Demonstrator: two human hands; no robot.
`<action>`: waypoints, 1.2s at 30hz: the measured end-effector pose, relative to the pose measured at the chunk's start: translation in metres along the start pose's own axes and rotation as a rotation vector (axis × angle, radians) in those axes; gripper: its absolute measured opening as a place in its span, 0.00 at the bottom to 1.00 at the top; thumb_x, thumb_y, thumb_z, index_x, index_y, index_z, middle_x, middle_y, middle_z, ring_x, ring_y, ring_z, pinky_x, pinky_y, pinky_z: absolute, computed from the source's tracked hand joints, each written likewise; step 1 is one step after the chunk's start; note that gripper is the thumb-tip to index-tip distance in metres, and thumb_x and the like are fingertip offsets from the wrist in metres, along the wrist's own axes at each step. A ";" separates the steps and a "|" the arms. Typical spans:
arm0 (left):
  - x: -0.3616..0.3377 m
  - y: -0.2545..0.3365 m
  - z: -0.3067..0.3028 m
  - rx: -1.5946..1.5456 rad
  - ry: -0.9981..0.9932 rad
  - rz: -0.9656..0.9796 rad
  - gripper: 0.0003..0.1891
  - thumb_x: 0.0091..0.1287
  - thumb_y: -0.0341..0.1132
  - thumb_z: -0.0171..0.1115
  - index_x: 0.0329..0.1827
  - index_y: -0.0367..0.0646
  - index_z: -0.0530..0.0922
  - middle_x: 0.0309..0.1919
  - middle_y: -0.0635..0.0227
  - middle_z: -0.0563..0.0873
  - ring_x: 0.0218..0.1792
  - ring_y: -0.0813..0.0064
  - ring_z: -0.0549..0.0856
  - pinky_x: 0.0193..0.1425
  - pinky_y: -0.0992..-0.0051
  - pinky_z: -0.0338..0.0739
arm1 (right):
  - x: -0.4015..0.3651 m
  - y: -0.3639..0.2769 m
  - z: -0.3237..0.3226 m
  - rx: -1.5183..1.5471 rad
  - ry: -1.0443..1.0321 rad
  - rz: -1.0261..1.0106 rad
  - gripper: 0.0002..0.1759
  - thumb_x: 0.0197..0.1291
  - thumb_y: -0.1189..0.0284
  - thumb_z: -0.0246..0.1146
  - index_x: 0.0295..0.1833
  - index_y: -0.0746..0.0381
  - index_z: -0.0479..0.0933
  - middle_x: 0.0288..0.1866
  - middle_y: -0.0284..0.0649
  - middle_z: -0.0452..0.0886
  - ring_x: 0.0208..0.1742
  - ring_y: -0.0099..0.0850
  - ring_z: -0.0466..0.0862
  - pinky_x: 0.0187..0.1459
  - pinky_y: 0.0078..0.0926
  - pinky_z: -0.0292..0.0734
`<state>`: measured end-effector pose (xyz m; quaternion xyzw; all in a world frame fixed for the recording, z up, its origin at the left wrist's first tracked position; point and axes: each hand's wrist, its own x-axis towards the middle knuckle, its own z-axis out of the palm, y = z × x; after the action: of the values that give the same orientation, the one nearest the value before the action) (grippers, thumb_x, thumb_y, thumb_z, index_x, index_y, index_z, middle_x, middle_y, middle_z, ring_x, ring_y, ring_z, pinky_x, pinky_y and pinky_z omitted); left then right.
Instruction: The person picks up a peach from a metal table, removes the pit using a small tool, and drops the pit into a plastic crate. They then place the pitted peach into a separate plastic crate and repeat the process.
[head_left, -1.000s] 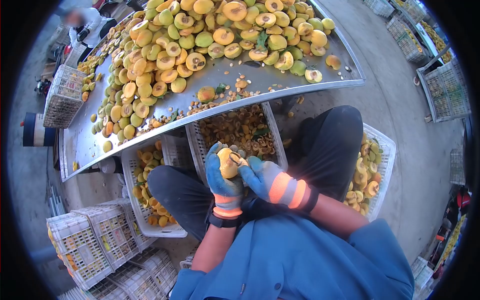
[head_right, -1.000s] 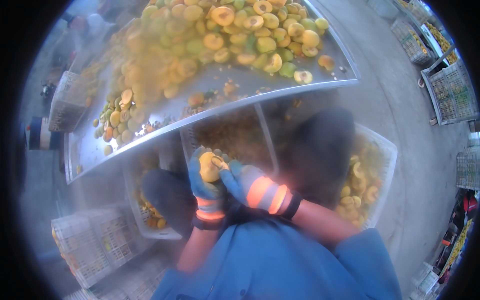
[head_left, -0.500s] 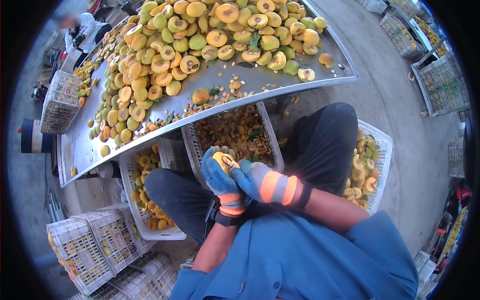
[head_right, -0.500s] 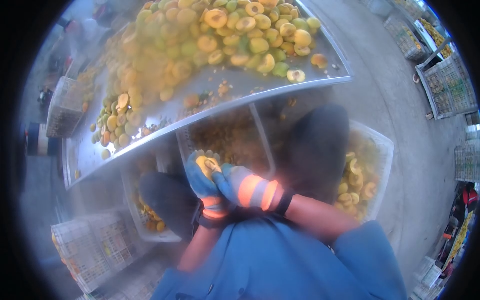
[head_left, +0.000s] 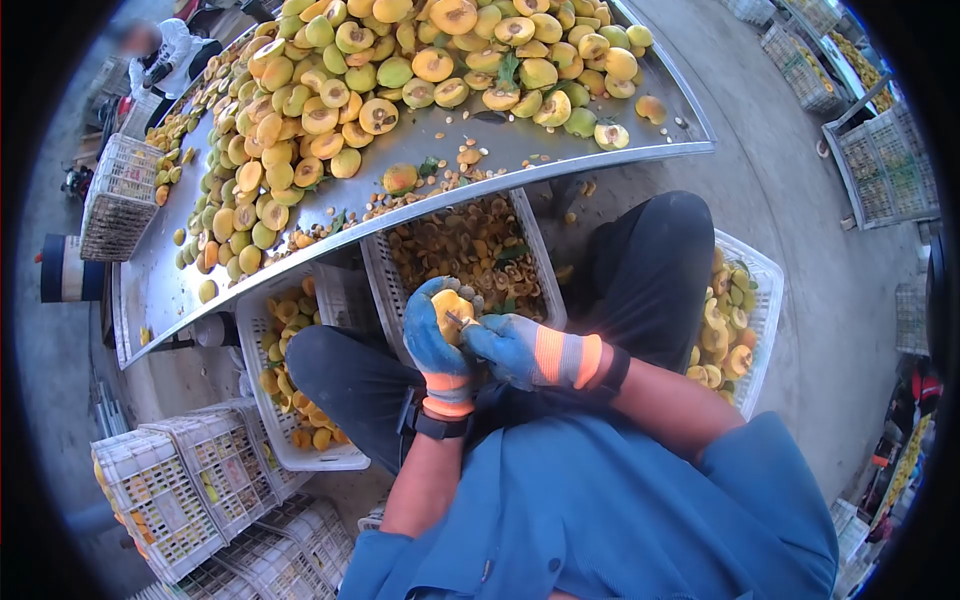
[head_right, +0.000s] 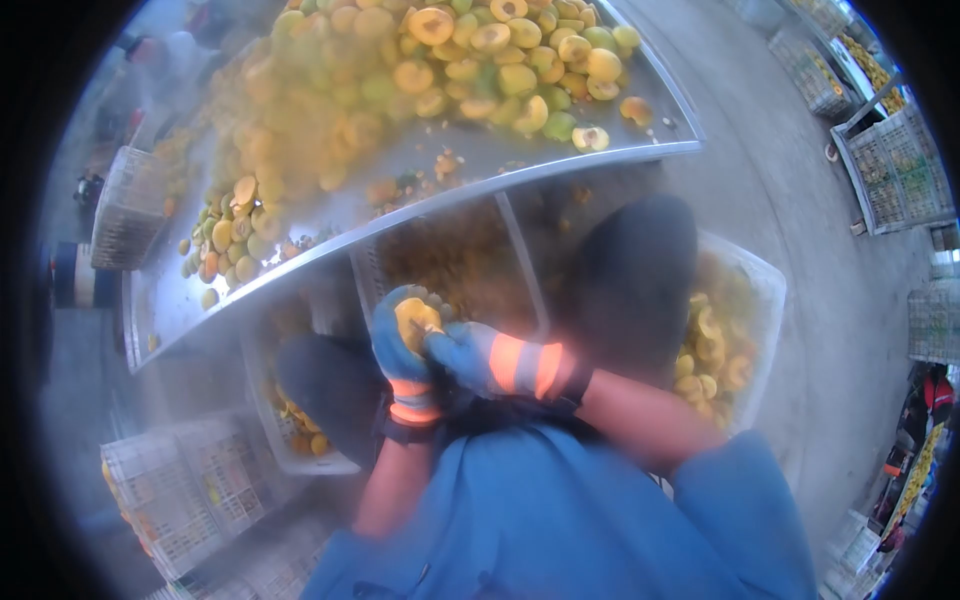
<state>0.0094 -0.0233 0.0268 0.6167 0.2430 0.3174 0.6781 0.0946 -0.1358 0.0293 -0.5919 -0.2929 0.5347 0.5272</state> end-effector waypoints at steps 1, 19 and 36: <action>0.001 0.006 0.001 0.022 -0.027 0.012 0.13 0.78 0.33 0.61 0.59 0.36 0.78 0.47 0.61 0.87 0.47 0.71 0.89 0.54 0.69 0.89 | -0.004 -0.019 -0.002 0.220 -0.039 0.225 0.24 0.83 0.54 0.50 0.44 0.59 0.83 0.32 0.37 0.81 0.30 0.29 0.81 0.30 0.31 0.74; -0.012 -0.014 0.000 0.005 0.170 -0.045 0.21 0.87 0.48 0.49 0.56 0.38 0.81 0.45 0.62 0.88 0.41 0.71 0.89 0.50 0.71 0.86 | -0.004 -0.033 -0.011 0.051 -0.158 0.306 0.14 0.80 0.65 0.55 0.51 0.64 0.78 0.38 0.51 0.84 0.36 0.47 0.84 0.38 0.42 0.79; -0.013 -0.018 -0.008 0.267 -0.018 0.128 0.20 0.85 0.49 0.56 0.58 0.38 0.79 0.45 0.63 0.88 0.42 0.71 0.90 0.48 0.71 0.88 | -0.005 -0.013 -0.019 0.604 -0.301 0.531 0.24 0.80 0.45 0.57 0.40 0.54 0.75 0.22 0.24 0.65 0.16 0.17 0.60 0.18 0.21 0.54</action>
<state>-0.0029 -0.0277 0.0072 0.7185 0.2369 0.3194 0.5706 0.1142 -0.1432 0.0410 -0.3812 -0.0340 0.7940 0.4723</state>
